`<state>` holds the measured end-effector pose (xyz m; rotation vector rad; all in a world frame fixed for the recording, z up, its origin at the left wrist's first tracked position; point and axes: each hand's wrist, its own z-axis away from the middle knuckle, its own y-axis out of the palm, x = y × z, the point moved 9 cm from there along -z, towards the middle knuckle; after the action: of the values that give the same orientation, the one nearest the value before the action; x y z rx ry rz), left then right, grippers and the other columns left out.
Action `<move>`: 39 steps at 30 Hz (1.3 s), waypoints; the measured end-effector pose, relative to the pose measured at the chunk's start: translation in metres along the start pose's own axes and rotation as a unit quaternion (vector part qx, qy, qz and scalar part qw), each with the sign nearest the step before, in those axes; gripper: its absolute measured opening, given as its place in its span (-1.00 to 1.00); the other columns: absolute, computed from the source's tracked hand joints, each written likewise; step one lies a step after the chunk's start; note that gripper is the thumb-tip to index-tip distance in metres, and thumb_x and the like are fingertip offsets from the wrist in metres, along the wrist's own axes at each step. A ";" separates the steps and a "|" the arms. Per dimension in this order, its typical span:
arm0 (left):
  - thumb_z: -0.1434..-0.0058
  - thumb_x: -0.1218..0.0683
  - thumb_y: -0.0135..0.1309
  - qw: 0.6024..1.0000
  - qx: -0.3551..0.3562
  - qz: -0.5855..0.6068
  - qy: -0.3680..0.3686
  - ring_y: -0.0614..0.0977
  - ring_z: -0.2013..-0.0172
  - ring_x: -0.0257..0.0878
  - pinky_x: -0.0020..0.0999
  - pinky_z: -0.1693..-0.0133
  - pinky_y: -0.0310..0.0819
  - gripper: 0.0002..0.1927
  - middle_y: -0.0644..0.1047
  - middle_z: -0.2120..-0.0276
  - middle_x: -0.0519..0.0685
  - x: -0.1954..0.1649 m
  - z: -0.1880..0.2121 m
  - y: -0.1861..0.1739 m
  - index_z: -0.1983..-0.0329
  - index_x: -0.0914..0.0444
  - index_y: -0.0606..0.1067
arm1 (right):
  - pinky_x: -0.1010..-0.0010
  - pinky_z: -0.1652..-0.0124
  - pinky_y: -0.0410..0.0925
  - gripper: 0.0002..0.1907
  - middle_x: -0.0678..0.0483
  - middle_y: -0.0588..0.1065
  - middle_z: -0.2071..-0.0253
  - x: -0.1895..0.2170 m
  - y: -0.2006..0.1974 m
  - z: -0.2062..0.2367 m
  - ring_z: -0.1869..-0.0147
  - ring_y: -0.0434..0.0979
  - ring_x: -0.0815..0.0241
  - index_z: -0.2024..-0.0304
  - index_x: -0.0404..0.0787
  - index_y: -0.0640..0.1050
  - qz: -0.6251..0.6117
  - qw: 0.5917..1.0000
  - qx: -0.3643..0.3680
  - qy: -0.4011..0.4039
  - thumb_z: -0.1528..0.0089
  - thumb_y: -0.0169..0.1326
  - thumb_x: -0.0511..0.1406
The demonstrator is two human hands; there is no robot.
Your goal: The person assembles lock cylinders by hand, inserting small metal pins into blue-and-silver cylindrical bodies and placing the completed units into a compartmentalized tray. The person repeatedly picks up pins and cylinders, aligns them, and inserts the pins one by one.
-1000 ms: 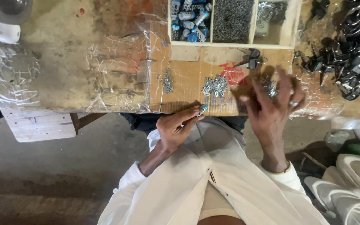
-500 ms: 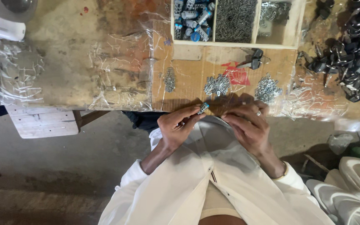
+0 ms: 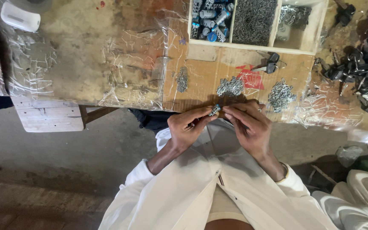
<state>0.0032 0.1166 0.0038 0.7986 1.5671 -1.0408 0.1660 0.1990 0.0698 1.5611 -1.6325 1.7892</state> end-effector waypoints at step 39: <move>-0.12 0.36 0.29 0.982 0.056 -0.027 0.178 0.74 0.16 -0.10 -0.31 0.13 0.72 -0.69 0.66 0.15 0.08 -0.061 -0.018 0.001 0.05 0.34 0.61 | 0.33 0.20 0.46 -0.75 -0.05 0.49 0.16 -0.036 -0.083 -0.059 0.09 0.55 0.14 0.15 -0.14 0.57 0.124 0.989 -0.044 -0.066 -0.14 0.32 -0.30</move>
<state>0.0115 0.1348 0.0647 1.0693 1.8505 -1.0749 0.2131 0.2918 0.0989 1.5224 -2.0189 1.7316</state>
